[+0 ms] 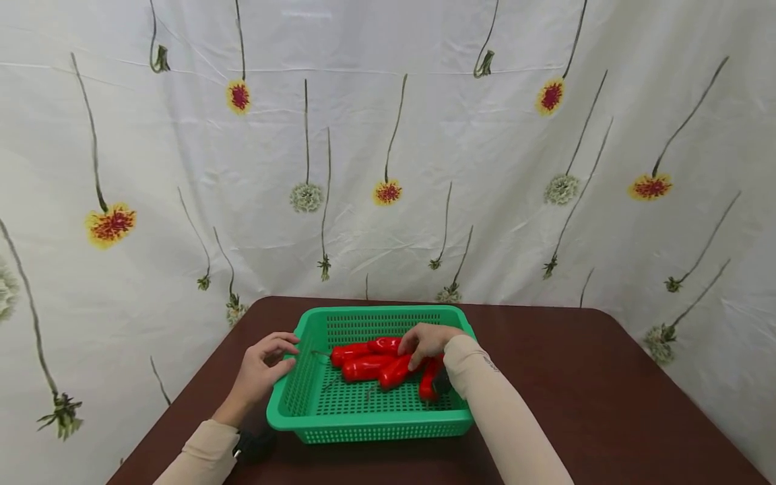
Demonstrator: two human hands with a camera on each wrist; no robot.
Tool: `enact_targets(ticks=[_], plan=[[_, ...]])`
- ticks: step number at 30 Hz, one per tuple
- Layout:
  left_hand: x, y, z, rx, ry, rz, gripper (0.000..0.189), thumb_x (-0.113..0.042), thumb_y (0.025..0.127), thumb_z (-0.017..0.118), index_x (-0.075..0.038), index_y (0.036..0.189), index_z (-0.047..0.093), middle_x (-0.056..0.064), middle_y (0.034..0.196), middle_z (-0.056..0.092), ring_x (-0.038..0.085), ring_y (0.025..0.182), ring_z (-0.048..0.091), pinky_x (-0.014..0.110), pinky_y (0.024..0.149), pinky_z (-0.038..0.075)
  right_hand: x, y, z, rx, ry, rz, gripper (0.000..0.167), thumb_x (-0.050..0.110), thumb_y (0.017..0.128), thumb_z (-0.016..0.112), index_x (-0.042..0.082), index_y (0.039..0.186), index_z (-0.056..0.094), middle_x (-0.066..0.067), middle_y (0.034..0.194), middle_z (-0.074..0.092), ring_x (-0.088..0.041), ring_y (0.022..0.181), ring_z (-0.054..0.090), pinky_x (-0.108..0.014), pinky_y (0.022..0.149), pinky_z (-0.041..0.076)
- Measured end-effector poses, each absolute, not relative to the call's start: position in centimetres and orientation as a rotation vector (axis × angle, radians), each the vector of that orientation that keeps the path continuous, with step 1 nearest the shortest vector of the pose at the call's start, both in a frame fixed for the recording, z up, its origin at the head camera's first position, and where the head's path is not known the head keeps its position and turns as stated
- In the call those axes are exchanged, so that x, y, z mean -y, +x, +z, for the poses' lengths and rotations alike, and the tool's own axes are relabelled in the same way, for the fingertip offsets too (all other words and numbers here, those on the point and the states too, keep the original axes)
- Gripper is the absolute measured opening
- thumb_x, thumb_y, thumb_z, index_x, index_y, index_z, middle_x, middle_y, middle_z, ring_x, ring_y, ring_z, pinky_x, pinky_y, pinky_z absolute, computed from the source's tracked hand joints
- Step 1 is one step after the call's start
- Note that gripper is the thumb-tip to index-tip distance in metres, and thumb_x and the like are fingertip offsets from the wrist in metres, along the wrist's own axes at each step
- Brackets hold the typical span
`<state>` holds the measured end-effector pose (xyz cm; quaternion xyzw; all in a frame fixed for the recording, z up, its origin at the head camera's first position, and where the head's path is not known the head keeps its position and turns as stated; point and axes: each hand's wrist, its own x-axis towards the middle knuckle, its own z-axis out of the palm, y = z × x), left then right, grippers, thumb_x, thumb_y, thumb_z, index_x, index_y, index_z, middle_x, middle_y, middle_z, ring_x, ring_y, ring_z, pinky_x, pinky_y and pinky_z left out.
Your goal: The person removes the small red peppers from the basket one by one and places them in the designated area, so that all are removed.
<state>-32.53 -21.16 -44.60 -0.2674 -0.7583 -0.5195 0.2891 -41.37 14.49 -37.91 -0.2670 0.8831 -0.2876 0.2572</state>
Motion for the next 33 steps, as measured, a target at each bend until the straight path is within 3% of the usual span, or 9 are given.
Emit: enact_targets(ticks=[7, 14, 33], plan=[[21.0, -32.5, -44.7, 2.003, -0.716, -1.424, 0.018, 0.013, 0.084, 0.065, -0.002, 0.090, 0.072, 0.019, 0.111, 0.066, 0.006, 0.106, 0.062, 0.021, 0.090, 0.051, -14.5, -40.9, -37.4, -2.374, -0.795, -0.741, 0.031, 0.004, 0.085, 0.077, 0.008, 0.115, 0.071, -0.004, 0.110, 0.069, -0.015, 0.097, 0.061, -0.031, 0.082, 0.054], [21.1, -32.4, -44.9, 2.028, -0.664, -1.434, 0.018, 0.013, 0.084, 0.065, -0.003, 0.089, 0.073, 0.018, 0.111, 0.067, 0.003, 0.106, 0.061, 0.025, 0.089, 0.053, -13.8, -40.6, -38.3, -2.462, -0.745, -0.670, 0.033, -0.001, 0.081, 0.078, 0.010, 0.111, 0.070, -0.005, 0.114, 0.066, -0.020, 0.102, 0.059, -0.039, 0.087, 0.054], [20.9, -32.5, -44.6, 2.022, -0.656, -1.433, 0.018, 0.013, 0.084, 0.065, -0.002, 0.090, 0.073, 0.018, 0.112, 0.067, 0.003, 0.108, 0.062, 0.023, 0.091, 0.052, -13.6, -40.6, -38.3, -2.555, -0.768, -0.590, 0.026, 0.000, 0.081, 0.079, 0.015, 0.101, 0.074, 0.001, 0.101, 0.068, -0.017, 0.091, 0.059, -0.036, 0.080, 0.053]])
